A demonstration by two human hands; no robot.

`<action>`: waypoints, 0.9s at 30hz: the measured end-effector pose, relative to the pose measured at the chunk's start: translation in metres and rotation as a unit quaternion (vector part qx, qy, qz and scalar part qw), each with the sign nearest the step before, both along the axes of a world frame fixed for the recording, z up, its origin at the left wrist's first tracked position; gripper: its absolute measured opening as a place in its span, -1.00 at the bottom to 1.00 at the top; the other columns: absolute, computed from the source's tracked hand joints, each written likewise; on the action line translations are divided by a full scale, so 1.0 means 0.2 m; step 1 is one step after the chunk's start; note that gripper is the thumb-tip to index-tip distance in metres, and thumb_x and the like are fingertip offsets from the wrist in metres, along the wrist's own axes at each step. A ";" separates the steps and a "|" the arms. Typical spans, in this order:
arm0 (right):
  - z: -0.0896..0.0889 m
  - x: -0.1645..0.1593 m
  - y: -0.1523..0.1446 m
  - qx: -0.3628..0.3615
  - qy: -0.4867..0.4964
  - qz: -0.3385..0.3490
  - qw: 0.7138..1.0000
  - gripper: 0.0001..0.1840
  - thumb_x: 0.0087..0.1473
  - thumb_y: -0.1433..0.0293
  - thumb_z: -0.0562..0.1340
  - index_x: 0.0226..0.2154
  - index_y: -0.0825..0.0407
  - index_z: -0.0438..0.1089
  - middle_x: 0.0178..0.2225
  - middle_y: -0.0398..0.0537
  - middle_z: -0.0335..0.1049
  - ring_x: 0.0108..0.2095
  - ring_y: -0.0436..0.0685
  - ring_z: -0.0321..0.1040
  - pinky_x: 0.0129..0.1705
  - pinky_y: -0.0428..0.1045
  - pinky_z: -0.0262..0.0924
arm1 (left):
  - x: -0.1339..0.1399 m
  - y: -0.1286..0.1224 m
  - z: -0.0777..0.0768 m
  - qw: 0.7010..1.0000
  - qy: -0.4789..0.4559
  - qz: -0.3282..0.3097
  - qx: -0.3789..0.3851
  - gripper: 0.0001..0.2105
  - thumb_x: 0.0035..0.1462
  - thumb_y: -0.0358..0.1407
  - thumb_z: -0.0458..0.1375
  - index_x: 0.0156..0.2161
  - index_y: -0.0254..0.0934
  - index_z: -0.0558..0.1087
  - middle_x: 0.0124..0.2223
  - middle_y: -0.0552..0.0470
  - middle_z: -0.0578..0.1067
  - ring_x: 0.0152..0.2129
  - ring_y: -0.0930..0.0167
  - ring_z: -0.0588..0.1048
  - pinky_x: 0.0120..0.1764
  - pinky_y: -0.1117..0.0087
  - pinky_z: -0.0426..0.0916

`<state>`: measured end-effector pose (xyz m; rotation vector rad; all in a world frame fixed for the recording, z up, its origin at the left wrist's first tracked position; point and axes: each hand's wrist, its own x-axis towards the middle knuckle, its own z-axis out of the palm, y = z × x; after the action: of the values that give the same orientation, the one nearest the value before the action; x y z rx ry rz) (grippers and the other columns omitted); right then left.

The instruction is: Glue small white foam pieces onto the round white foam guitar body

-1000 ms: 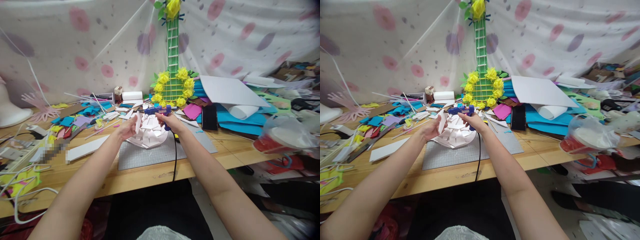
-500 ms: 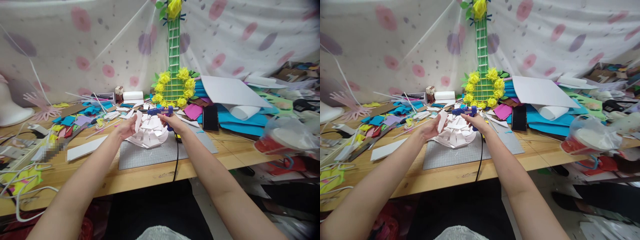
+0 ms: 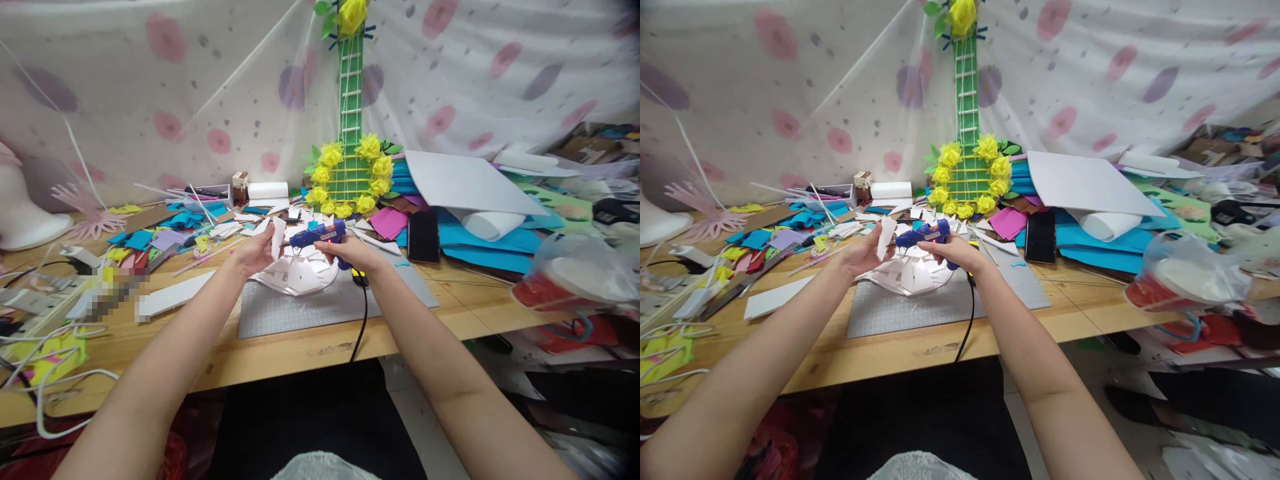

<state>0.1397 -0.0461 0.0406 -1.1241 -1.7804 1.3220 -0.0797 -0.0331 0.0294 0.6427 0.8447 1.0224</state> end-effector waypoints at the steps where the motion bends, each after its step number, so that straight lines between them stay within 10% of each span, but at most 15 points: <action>1: 0.00 0.00 0.00 0.003 -0.013 0.007 1.000 -0.57 -0.15 0.07 0.29 -0.68 0.04 0.21 -0.66 -0.18 0.20 -0.58 -0.05 0.13 -0.50 -0.08 0.04 | 0.00 0.00 0.00 1.000 -0.004 -0.008 0.007 -0.77 0.13 -0.17 0.11 -0.34 -0.33 0.43 -0.52 0.06 0.46 -0.59 0.52 0.44 -0.52 0.54 0.33; 27: -0.09 0.00 0.13 0.036 0.049 -0.087 0.994 -0.53 -0.15 0.01 0.26 -0.68 0.02 0.15 -0.71 -0.23 0.11 -0.64 -0.07 0.09 -0.57 -0.09 -0.03 | -0.01 -0.02 -0.03 0.999 -0.018 -0.031 -0.006 -0.77 0.10 -0.19 0.15 -0.31 -0.39 0.45 -0.45 0.03 0.45 -0.55 0.53 0.43 -0.39 0.49 0.39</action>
<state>0.1406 -0.0201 0.0227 -1.1286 -1.6086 1.1803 -0.0810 -0.0371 0.0231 0.6356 0.7940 0.9697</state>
